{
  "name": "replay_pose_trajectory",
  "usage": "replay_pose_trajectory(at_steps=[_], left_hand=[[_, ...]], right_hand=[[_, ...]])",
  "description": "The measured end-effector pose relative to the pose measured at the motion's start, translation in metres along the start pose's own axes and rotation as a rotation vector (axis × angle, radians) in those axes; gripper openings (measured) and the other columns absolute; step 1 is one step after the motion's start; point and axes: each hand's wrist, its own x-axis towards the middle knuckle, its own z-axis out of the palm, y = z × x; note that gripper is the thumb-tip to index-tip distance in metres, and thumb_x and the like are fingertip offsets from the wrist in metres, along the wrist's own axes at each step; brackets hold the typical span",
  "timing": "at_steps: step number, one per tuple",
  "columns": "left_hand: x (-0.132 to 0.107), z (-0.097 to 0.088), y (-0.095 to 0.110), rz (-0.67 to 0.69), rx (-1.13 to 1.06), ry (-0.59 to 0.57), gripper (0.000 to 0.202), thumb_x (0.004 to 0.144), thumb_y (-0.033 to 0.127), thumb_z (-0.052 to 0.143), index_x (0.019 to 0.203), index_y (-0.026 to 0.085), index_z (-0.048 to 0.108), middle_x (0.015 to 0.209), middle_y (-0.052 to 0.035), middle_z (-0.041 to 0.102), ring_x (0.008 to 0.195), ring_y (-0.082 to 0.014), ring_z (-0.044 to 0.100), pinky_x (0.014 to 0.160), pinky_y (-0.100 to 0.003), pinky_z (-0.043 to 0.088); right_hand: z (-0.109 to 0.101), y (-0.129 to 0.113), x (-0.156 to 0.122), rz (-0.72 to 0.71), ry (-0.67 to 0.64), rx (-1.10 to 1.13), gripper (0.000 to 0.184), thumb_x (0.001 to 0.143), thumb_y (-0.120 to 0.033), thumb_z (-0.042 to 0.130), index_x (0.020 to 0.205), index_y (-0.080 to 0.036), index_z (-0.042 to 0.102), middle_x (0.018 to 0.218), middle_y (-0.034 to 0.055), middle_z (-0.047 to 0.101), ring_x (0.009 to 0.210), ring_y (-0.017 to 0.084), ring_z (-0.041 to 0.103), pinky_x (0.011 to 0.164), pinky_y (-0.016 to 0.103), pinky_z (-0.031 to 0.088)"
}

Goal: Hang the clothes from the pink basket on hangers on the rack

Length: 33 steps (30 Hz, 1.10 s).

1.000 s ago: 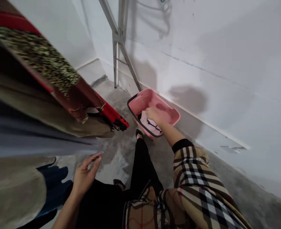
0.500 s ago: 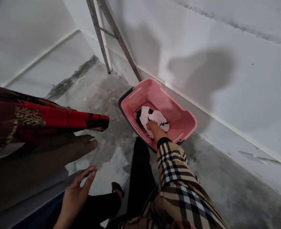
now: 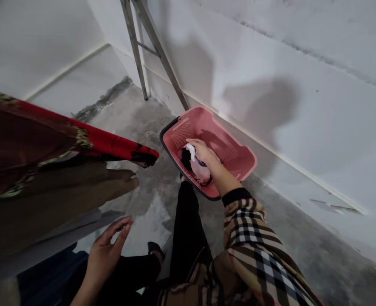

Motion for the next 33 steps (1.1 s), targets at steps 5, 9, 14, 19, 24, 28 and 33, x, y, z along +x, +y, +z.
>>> replay_pose_trajectory(at_steps=[5, 9, 14, 19, 24, 28, 33], left_hand=[[-0.016, -0.014, 0.020, 0.052, -0.070, 0.004, 0.029, 0.084, 0.045, 0.062, 0.100, 0.022, 0.072, 0.093, -0.0053, 0.075, 0.087, -0.0205, 0.072, 0.082, -0.034, 0.059], [-0.034, -0.021, 0.053, 0.166, -0.212, -0.042, 0.036, 0.086, 0.040, 0.061, 0.116, 0.021, 0.065, 0.092, -0.0051, 0.074, 0.083, -0.0176, 0.071, 0.080, -0.030, 0.059], [-0.064, -0.038, 0.104, 0.356, -0.389, 0.039, 0.069, 0.080, 0.045, 0.069, 0.139, 0.020, 0.042, 0.123, -0.0140, 0.064, 0.102, -0.0216, 0.067, 0.088, -0.036, 0.056], [-0.096, -0.082, 0.137, 0.422, -0.427, 0.259, 0.048, 0.077, 0.049, 0.070, 0.109, 0.015, 0.061, 0.108, -0.0120, 0.069, 0.101, -0.0257, 0.066, 0.091, -0.039, 0.053], [-0.135, -0.127, 0.132, 0.349, -0.698, 0.338, 0.041, 0.079, 0.046, 0.070, 0.107, 0.016, 0.065, 0.094, -0.0052, 0.072, 0.080, -0.0171, 0.065, 0.074, -0.027, 0.052], [-0.163, -0.151, 0.115, 0.294, -0.859, 0.224, 0.042, 0.077, 0.049, 0.072, 0.105, 0.018, 0.068, 0.084, -0.0012, 0.069, 0.070, -0.0115, 0.060, 0.066, -0.021, 0.048], [-0.181, -0.168, 0.103, 0.306, -0.816, 0.060, 0.045, 0.078, 0.055, 0.069, 0.100, 0.015, 0.067, 0.079, -0.0015, 0.066, 0.065, -0.0113, 0.057, 0.061, -0.022, 0.045]], right_hand=[[0.015, -0.077, -0.080, -0.104, -0.212, 0.560, 0.024, 0.066, -0.031, 0.076, 0.088, -0.021, 0.071, 0.074, -0.0003, 0.068, 0.064, 0.013, 0.062, 0.059, 0.026, 0.052], [0.043, -0.136, -0.179, -0.338, -0.412, 0.551, 0.026, 0.066, -0.041, 0.079, 0.086, -0.026, 0.074, 0.076, -0.0004, 0.068, 0.064, 0.011, 0.061, 0.058, 0.023, 0.051], [0.089, -0.179, -0.268, -0.639, -0.641, 0.445, 0.034, 0.080, -0.047, 0.069, 0.109, -0.030, 0.071, 0.101, 0.0023, 0.067, 0.090, 0.013, 0.065, 0.077, 0.026, 0.054], [0.128, -0.208, -0.336, -1.090, -0.747, 0.089, 0.038, 0.094, -0.037, 0.051, 0.129, -0.027, 0.059, 0.119, 0.0070, 0.059, 0.107, 0.017, 0.060, 0.092, 0.032, 0.053], [0.149, -0.227, -0.368, -1.541, -0.342, -0.308, 0.035, 0.092, -0.015, 0.046, 0.122, -0.025, 0.061, 0.110, 0.0058, 0.057, 0.102, 0.016, 0.057, 0.092, 0.034, 0.052], [0.162, -0.228, -0.369, -1.575, -0.162, -0.433, 0.022, 0.085, -0.010, 0.052, 0.099, -0.020, 0.067, 0.093, 0.0035, 0.059, 0.086, 0.014, 0.058, 0.082, 0.031, 0.052], [0.172, -0.228, -0.392, -1.488, -0.163, -0.408, 0.010, 0.074, -0.010, 0.056, 0.077, -0.019, 0.059, 0.082, 0.0009, 0.058, 0.078, 0.013, 0.055, 0.072, 0.028, 0.048]])
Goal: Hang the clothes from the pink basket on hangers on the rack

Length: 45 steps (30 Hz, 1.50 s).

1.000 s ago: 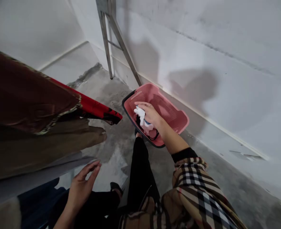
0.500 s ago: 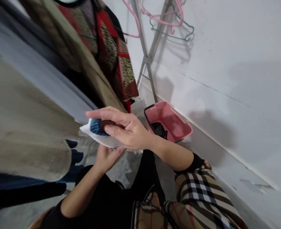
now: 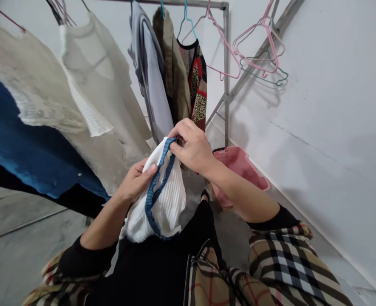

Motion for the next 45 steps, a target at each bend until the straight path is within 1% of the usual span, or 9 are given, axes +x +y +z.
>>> replay_pose_trajectory(at_steps=[7, 11, 14, 20, 26, 32, 38, 41, 45], left_hand=[[-0.006, 0.013, -0.003, 0.497, 0.490, 0.241, 0.078, 0.072, 0.038, 0.077, 0.138, 0.022, 0.039, 0.120, -0.0089, 0.061, 0.100, -0.0204, 0.061, 0.084, -0.032, 0.049], [-0.004, 0.023, -0.009, 0.712, 0.653, 0.524, 0.067, 0.074, 0.021, 0.067, 0.135, 0.024, 0.040, 0.118, -0.0073, 0.060, 0.097, -0.0180, 0.061, 0.081, -0.031, 0.050], [0.000, 0.020, -0.016, 0.751, 0.798, 0.593, 0.059, 0.071, 0.008, 0.057, 0.127, 0.023, 0.047, 0.111, -0.0054, 0.063, 0.093, -0.0168, 0.061, 0.083, -0.032, 0.049], [0.002, 0.000, -0.028, 0.483, 0.979, 0.519, 0.050, 0.066, 0.000, 0.049, 0.111, 0.021, 0.056, 0.101, -0.0053, 0.067, 0.092, -0.0205, 0.062, 0.083, -0.034, 0.049], [-0.001, -0.034, -0.011, 0.121, 1.140, 0.377, 0.046, 0.067, 0.003, 0.050, 0.106, 0.023, 0.062, 0.100, -0.0043, 0.069, 0.095, -0.0251, 0.060, 0.078, -0.036, 0.047], [0.000, -0.065, 0.001, 0.054, 1.226, 0.406, 0.041, 0.068, 0.008, 0.055, 0.103, 0.023, 0.067, 0.098, -0.0051, 0.069, 0.089, -0.0250, 0.058, 0.078, -0.035, 0.045], [0.008, -0.065, -0.005, 0.033, 0.519, 0.415, 0.019, 0.069, 0.018, 0.064, 0.086, 0.016, 0.071, 0.076, -0.0027, 0.068, 0.066, -0.0144, 0.057, 0.065, -0.024, 0.044], [0.009, -0.054, -0.002, -0.129, 0.081, 0.257, 0.025, 0.063, 0.024, 0.075, 0.086, 0.015, 0.072, 0.072, -0.0026, 0.068, 0.062, -0.0127, 0.059, 0.060, -0.022, 0.046], [0.009, -0.039, 0.004, -0.426, -0.209, -0.024, 0.029, 0.058, 0.020, 0.081, 0.085, 0.013, 0.074, 0.067, -0.0035, 0.068, 0.056, -0.0111, 0.060, 0.056, -0.020, 0.048]], right_hand=[[0.008, -0.042, -0.006, 0.225, -0.144, 0.194, 0.008, 0.074, -0.017, 0.055, 0.072, -0.020, 0.047, 0.056, -0.0078, 0.044, 0.049, 0.006, 0.038, 0.050, 0.021, 0.032], [0.015, -0.048, -0.011, 0.255, -0.177, 0.227, 0.011, 0.072, -0.017, 0.056, 0.070, -0.020, 0.045, 0.052, -0.0095, 0.039, 0.048, 0.005, 0.034, 0.050, 0.021, 0.029], [0.012, -0.045, -0.012, 0.290, -0.180, 0.236, 0.011, 0.072, -0.017, 0.055, 0.069, -0.020, 0.044, 0.051, -0.0098, 0.036, 0.048, 0.005, 0.032, 0.050, 0.022, 0.028], [-0.013, -0.029, -0.007, 0.328, -0.012, 0.107, 0.013, 0.072, -0.017, 0.054, 0.068, -0.021, 0.042, 0.050, -0.0092, 0.034, 0.046, 0.006, 0.029, 0.049, 0.022, 0.024], [-0.046, 0.006, -0.009, 0.410, 0.108, -0.085, 0.016, 0.070, -0.011, 0.052, 0.065, -0.022, 0.042, 0.047, -0.0091, 0.029, 0.045, 0.007, 0.026, 0.048, 0.024, 0.023], [-0.065, 0.034, -0.016, 0.516, 0.134, -0.178, 0.015, 0.068, -0.011, 0.053, 0.064, -0.022, 0.043, 0.048, -0.0076, 0.033, 0.046, 0.008, 0.028, 0.047, 0.026, 0.023], [-0.064, 0.046, -0.022, 0.532, 0.080, -0.160, 0.011, 0.068, -0.016, 0.053, 0.066, -0.022, 0.045, 0.048, -0.0069, 0.033, 0.047, 0.009, 0.028, 0.048, 0.026, 0.024], [-0.063, 0.054, -0.023, 0.541, 0.020, -0.141, 0.009, 0.068, -0.020, 0.053, 0.067, -0.022, 0.045, 0.049, -0.0068, 0.035, 0.047, 0.008, 0.031, 0.048, 0.025, 0.025], [-0.065, 0.067, -0.021, 0.573, -0.064, -0.160, 0.009, 0.068, -0.026, 0.053, 0.068, -0.021, 0.045, 0.052, -0.0059, 0.041, 0.049, 0.009, 0.037, 0.051, 0.025, 0.028]])
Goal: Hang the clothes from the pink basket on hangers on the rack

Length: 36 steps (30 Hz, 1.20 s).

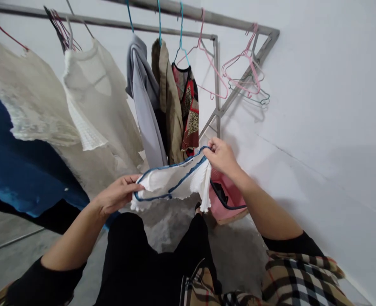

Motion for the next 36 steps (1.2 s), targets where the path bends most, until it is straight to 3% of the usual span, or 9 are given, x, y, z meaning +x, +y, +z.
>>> replay_pose_trajectory(at_steps=[6, 12, 14, 17, 19, 22, 28, 32, 36], left_hand=[[0.006, 0.018, -0.003, -0.160, -0.044, -0.246, 0.027, 0.059, 0.026, 0.084, 0.079, 0.012, 0.073, 0.070, -0.0068, 0.071, 0.059, -0.0135, 0.063, 0.058, -0.021, 0.049], [0.005, 0.021, -0.006, -0.070, 0.070, -0.180, 0.040, 0.069, 0.049, 0.079, 0.069, 0.011, 0.068, 0.065, -0.0055, 0.068, 0.056, -0.0119, 0.058, 0.059, -0.022, 0.046], [0.004, 0.021, -0.006, -0.031, 0.058, -0.162, 0.040, 0.070, 0.051, 0.077, 0.074, 0.012, 0.069, 0.068, -0.0053, 0.069, 0.058, -0.0121, 0.058, 0.061, -0.023, 0.047], [0.002, 0.021, -0.008, -0.031, 0.050, -0.138, 0.042, 0.071, 0.053, 0.076, 0.077, 0.012, 0.070, 0.069, -0.0056, 0.068, 0.058, -0.0118, 0.057, 0.061, -0.022, 0.045], [0.002, 0.021, -0.010, -0.033, 0.043, -0.114, 0.043, 0.069, 0.054, 0.077, 0.074, 0.012, 0.069, 0.066, -0.0046, 0.066, 0.055, -0.0105, 0.054, 0.058, -0.021, 0.042], [0.001, 0.020, -0.012, -0.027, 0.028, -0.093, 0.044, 0.067, 0.054, 0.078, 0.069, 0.012, 0.066, 0.062, -0.0024, 0.063, 0.053, -0.0088, 0.050, 0.055, -0.020, 0.040], [-0.002, 0.011, -0.010, 0.001, 0.000, -0.021, 0.044, 0.068, 0.054, 0.078, 0.071, 0.012, 0.066, 0.063, -0.0013, 0.061, 0.054, -0.0073, 0.048, 0.054, -0.018, 0.037], [-0.003, 0.008, -0.005, 0.033, -0.023, 0.050, 0.041, 0.067, 0.051, 0.080, 0.077, 0.013, 0.067, 0.065, -0.0007, 0.063, 0.054, -0.0075, 0.050, 0.054, -0.018, 0.038], [-0.003, 0.009, -0.001, 0.061, -0.084, 0.128, 0.042, 0.062, 0.047, 0.084, 0.083, 0.015, 0.066, 0.067, 0.0005, 0.065, 0.056, -0.0091, 0.055, 0.056, -0.019, 0.042]], right_hand=[[-0.003, 0.010, 0.024, 0.066, -0.244, -0.247, 0.010, 0.072, -0.029, 0.054, 0.073, -0.019, 0.054, 0.055, -0.0034, 0.052, 0.052, 0.011, 0.045, 0.053, 0.024, 0.031], [-0.023, -0.003, 0.049, 0.056, -0.656, -0.345, 0.014, 0.071, -0.030, 0.062, 0.071, -0.016, 0.064, 0.063, 0.0012, 0.063, 0.060, 0.014, 0.054, 0.058, 0.025, 0.039], [-0.039, -0.013, 0.069, -0.013, -0.419, -0.284, 0.022, 0.076, -0.037, 0.061, 0.078, -0.016, 0.068, 0.073, 0.0045, 0.067, 0.068, 0.017, 0.059, 0.064, 0.028, 0.044], [-0.061, -0.022, 0.117, -0.120, 0.277, -0.289, 0.034, 0.081, -0.040, 0.057, 0.101, -0.014, 0.067, 0.100, 0.0114, 0.067, 0.089, 0.023, 0.061, 0.082, 0.037, 0.047], [-0.068, -0.022, 0.154, -0.106, 0.458, -0.329, 0.044, 0.079, -0.038, 0.062, 0.115, -0.012, 0.062, 0.116, 0.0163, 0.061, 0.103, 0.028, 0.058, 0.092, 0.044, 0.044], [-0.062, -0.018, 0.200, 0.012, 0.354, -0.192, 0.050, 0.073, -0.030, 0.069, 0.118, -0.009, 0.059, 0.105, 0.0169, 0.063, 0.095, 0.027, 0.059, 0.085, 0.044, 0.047], [-0.032, -0.040, 0.230, 0.108, 0.239, 0.435, 0.004, 0.077, -0.019, 0.056, 0.077, -0.016, 0.057, 0.050, -0.0079, 0.033, 0.044, 0.007, 0.028, 0.047, 0.025, 0.033], [-0.027, -0.057, 0.216, 0.080, 0.357, 0.564, 0.004, 0.081, -0.020, 0.051, 0.078, -0.018, 0.053, 0.050, -0.0086, 0.029, 0.043, 0.007, 0.025, 0.044, 0.023, 0.027], [-0.020, -0.048, 0.151, 0.025, 0.356, 0.525, 0.016, 0.082, -0.035, 0.054, 0.081, -0.019, 0.056, 0.051, -0.0086, 0.028, 0.044, 0.008, 0.029, 0.044, 0.024, 0.030]])
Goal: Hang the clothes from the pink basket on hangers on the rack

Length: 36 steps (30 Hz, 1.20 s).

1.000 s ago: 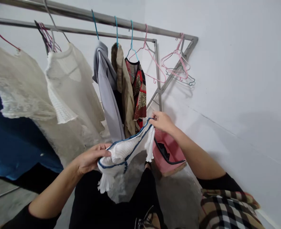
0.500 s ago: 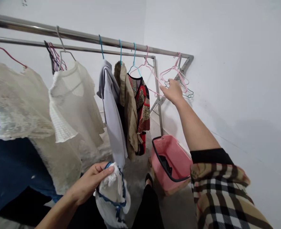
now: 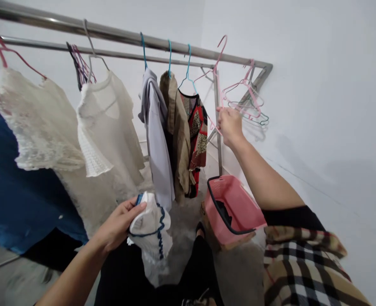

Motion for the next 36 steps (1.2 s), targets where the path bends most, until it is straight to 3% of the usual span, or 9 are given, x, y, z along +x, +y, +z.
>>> replay_pose_trajectory(at_steps=[6, 8, 10, 14, 22, 25, 27, 32, 36], left_hand=[[0.005, -0.003, 0.003, 0.010, -0.180, 0.145, 0.040, 0.060, 0.042, 0.085, 0.081, 0.015, 0.063, 0.066, 0.0015, 0.066, 0.057, -0.0115, 0.060, 0.054, -0.021, 0.049], [0.008, -0.005, 0.002, -0.014, -0.222, 0.166, 0.037, 0.062, 0.040, 0.084, 0.081, 0.015, 0.064, 0.068, 0.0005, 0.067, 0.057, -0.0127, 0.062, 0.054, -0.022, 0.051], [0.010, -0.005, 0.002, -0.034, -0.242, 0.168, 0.034, 0.064, 0.039, 0.082, 0.083, 0.016, 0.065, 0.068, 0.0003, 0.067, 0.057, -0.0135, 0.062, 0.054, -0.024, 0.052], [0.013, 0.002, -0.001, -0.020, -0.227, 0.126, 0.035, 0.066, 0.038, 0.081, 0.088, 0.018, 0.065, 0.067, 0.0005, 0.066, 0.056, -0.0136, 0.062, 0.054, -0.024, 0.052], [0.015, 0.010, -0.010, 0.085, 0.024, 0.093, 0.043, 0.063, 0.038, 0.083, 0.093, 0.017, 0.061, 0.072, 0.0016, 0.066, 0.059, -0.0114, 0.061, 0.060, -0.024, 0.051], [0.018, 0.007, -0.016, 0.203, 0.246, 0.042, 0.040, 0.072, 0.044, 0.074, 0.096, 0.017, 0.059, 0.077, 0.0007, 0.064, 0.066, -0.0126, 0.061, 0.065, -0.025, 0.050], [0.019, 0.007, -0.021, 0.336, 0.564, 0.008, 0.031, 0.080, 0.045, 0.066, 0.088, 0.016, 0.058, 0.073, 0.0016, 0.060, 0.066, -0.0116, 0.056, 0.065, -0.024, 0.046], [0.016, 0.016, -0.025, 0.675, 1.475, -0.025, 0.037, 0.095, 0.038, 0.046, 0.067, 0.017, 0.056, 0.065, -0.0001, 0.052, 0.062, -0.0117, 0.047, 0.057, -0.024, 0.034], [0.010, 0.021, -0.010, 0.955, 1.830, 0.073, 0.033, 0.095, 0.040, 0.048, 0.077, 0.018, 0.065, 0.088, -0.0078, 0.063, 0.081, -0.0189, 0.053, 0.065, -0.029, 0.037]], right_hand=[[-0.066, 0.050, -0.170, -0.090, 0.118, -0.221, 0.028, 0.088, -0.048, 0.051, 0.092, -0.022, 0.062, 0.056, -0.0042, 0.041, 0.050, 0.012, 0.039, 0.050, 0.029, 0.036], [-0.086, 0.070, -0.222, -0.002, 0.160, -0.223, 0.022, 0.088, -0.046, 0.053, 0.083, -0.025, 0.056, 0.056, -0.0041, 0.041, 0.049, 0.013, 0.041, 0.049, 0.029, 0.035], [-0.101, 0.087, -0.264, 0.157, 0.064, -0.101, 0.018, 0.084, -0.044, 0.061, 0.083, -0.027, 0.054, 0.058, -0.0047, 0.040, 0.049, 0.013, 0.039, 0.047, 0.028, 0.033], [-0.121, 0.107, -0.312, 0.436, -0.117, 0.064, 0.023, 0.082, -0.048, 0.062, 0.097, -0.031, 0.061, 0.056, -0.0067, 0.030, 0.044, 0.011, 0.028, 0.042, 0.025, 0.023], [-0.161, 0.092, -0.327, 0.584, -0.609, -0.134, 0.039, 0.087, -0.055, 0.052, 0.087, -0.022, 0.073, 0.048, -0.0038, 0.035, 0.043, 0.011, 0.032, 0.044, 0.026, 0.026], [-0.156, 0.077, -0.317, 0.497, -0.754, -0.303, 0.046, 0.090, -0.056, 0.047, 0.089, -0.020, 0.075, 0.052, 0.0004, 0.048, 0.048, 0.012, 0.043, 0.046, 0.025, 0.033], [-0.145, 0.070, -0.310, 0.436, -0.826, -0.364, 0.049, 0.092, -0.055, 0.042, 0.091, -0.019, 0.075, 0.061, 0.0034, 0.059, 0.056, 0.014, 0.053, 0.052, 0.025, 0.041], [-0.116, 0.066, -0.300, 0.353, -0.745, -0.388, 0.047, 0.095, -0.050, 0.039, 0.095, -0.020, 0.075, 0.082, 0.0054, 0.071, 0.076, 0.017, 0.064, 0.070, 0.027, 0.049], [-0.108, 0.072, -0.285, 0.286, -0.661, -0.339, 0.038, 0.091, -0.046, 0.048, 0.085, -0.020, 0.075, 0.077, 0.0044, 0.072, 0.071, 0.017, 0.065, 0.066, 0.027, 0.048]])
